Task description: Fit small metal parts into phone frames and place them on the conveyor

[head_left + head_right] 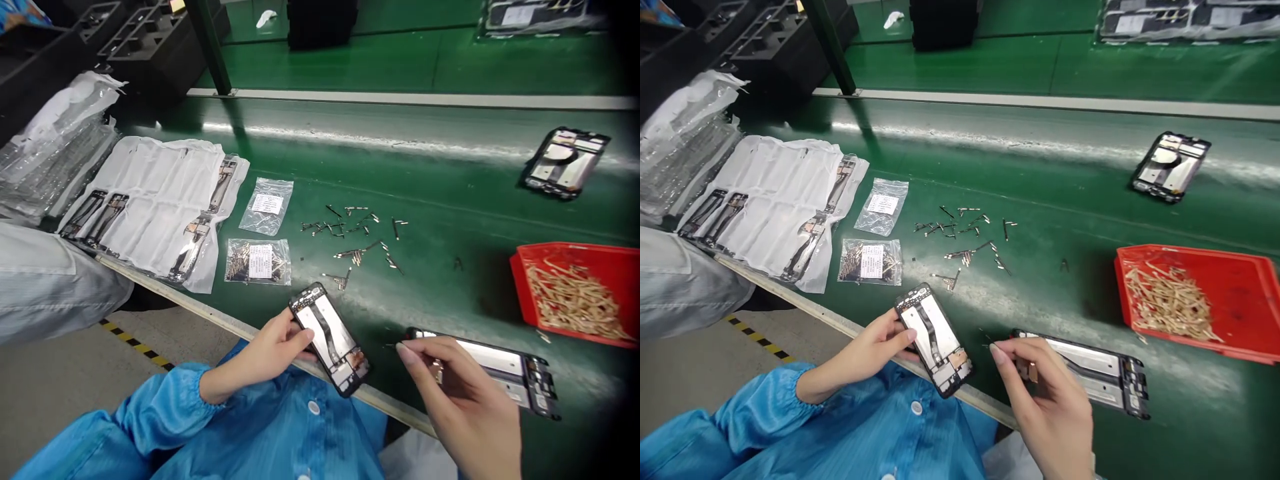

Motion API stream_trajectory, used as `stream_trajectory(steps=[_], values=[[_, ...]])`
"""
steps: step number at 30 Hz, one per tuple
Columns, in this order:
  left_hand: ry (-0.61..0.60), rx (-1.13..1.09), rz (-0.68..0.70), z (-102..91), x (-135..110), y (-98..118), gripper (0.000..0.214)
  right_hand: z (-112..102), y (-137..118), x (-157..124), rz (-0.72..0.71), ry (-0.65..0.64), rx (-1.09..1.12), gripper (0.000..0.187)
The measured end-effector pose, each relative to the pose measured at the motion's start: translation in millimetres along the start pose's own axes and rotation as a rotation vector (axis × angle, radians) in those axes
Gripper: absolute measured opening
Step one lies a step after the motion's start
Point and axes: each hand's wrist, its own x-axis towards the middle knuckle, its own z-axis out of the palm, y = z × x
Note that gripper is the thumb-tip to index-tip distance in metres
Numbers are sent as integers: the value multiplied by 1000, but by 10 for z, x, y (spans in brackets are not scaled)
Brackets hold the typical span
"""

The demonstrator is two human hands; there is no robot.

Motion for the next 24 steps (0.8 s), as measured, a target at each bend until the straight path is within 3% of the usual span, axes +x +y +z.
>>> stream_trajectory(steps=[4,7,11,13,17,24], values=[[-28,670,-43,-119,-308,95,34,94,20,-73,106,-121,12,21],[-23,1003,156,-189,-345,149,44,177,45,-183,234,-172,22,31],[-60,1180,618,-195,-141,79,25,266,96,-316,300,-149,26,36],[-82,1270,727,-184,-34,33,49,289,115,-350,319,-138,38,36],[-132,1317,706,-179,67,-16,79,305,126,-359,302,-155,7,34],[-133,1290,679,-202,80,-47,84,270,119,-334,350,-179,28,36]])
